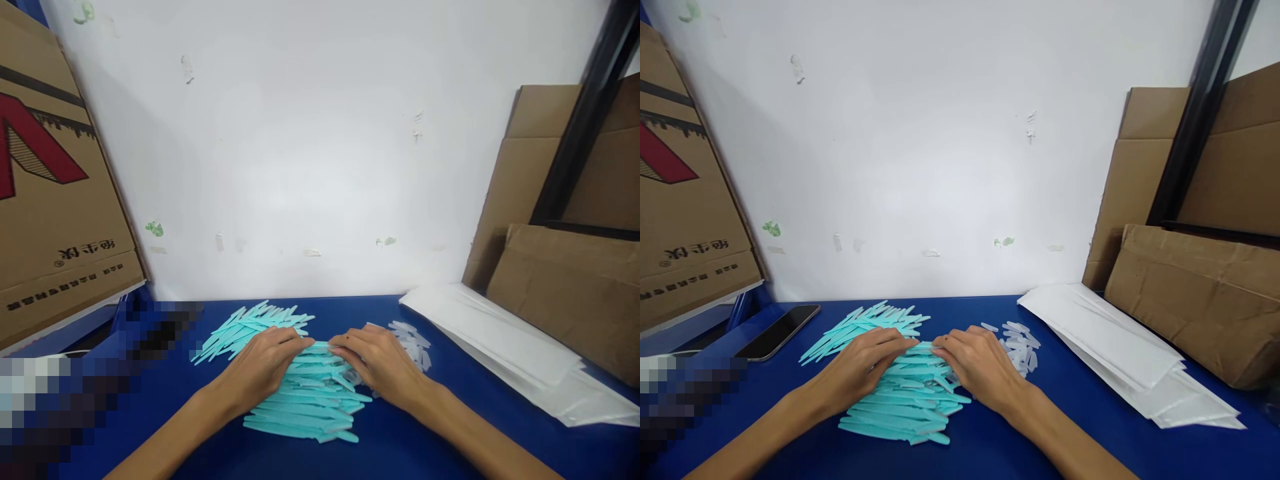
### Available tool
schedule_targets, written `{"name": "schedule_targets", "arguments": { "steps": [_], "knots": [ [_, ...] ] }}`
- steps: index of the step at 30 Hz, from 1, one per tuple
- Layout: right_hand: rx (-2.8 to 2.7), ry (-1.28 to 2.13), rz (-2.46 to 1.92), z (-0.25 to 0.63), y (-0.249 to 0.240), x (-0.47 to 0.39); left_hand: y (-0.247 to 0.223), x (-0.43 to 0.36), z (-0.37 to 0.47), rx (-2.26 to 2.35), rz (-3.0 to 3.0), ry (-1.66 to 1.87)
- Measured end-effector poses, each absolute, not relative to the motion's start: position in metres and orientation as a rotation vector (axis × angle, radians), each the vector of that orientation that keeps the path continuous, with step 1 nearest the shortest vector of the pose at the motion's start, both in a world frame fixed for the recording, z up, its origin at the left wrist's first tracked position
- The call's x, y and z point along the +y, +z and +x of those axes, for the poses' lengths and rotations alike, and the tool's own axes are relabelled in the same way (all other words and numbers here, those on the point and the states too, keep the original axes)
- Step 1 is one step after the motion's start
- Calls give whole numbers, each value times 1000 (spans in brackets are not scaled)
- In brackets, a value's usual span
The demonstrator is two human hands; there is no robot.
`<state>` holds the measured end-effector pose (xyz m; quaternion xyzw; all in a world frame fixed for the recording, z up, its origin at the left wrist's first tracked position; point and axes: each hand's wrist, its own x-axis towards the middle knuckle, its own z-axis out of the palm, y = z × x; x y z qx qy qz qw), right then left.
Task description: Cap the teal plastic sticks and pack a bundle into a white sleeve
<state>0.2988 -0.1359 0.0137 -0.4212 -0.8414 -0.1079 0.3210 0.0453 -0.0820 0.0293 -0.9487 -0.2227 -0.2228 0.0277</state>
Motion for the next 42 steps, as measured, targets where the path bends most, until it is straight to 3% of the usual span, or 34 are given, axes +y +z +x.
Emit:
{"name": "schedule_targets", "arguments": {
  "steps": [7,16,27,42],
  "knots": [
    [-2213,-394,-978,288,16,-143,26,-85,51,-441,-2870,-852],
    [-2173,-329,-958,288,18,-145,25,-90,51,-453,-2791,-840],
    [-2054,-246,-1327,298,24,-139,18,-44,19,-1085,-2699,-604],
    [-2071,-391,-1575,343,18,-114,31,-60,31,-943,-2858,-670]
  ]
}}
